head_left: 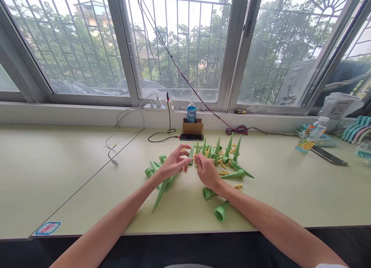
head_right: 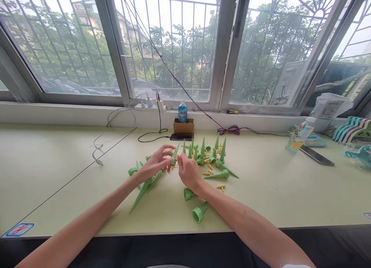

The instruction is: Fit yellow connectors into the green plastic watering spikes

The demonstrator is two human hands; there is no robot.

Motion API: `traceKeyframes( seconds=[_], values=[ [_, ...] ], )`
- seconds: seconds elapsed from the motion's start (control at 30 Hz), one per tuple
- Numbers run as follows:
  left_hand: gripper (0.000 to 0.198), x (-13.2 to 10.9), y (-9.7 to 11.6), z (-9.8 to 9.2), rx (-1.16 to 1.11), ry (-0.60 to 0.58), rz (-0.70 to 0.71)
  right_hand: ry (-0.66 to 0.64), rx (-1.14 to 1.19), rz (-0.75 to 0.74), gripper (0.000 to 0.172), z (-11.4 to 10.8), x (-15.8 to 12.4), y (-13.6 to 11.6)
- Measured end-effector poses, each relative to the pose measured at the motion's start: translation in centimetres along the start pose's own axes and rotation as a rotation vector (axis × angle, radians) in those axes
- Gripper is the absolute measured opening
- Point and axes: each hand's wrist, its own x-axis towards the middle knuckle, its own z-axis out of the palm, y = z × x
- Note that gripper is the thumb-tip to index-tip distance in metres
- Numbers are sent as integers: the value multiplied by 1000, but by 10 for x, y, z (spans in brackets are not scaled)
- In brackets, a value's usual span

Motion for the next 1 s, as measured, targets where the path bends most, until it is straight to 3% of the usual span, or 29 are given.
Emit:
traceKeyframes(
  seconds=[1.0],
  values=[
    [35, 2, -8, -3, 44, -54, 34, -12, -19, -5, 33, 2, -1, 2]
  ],
)
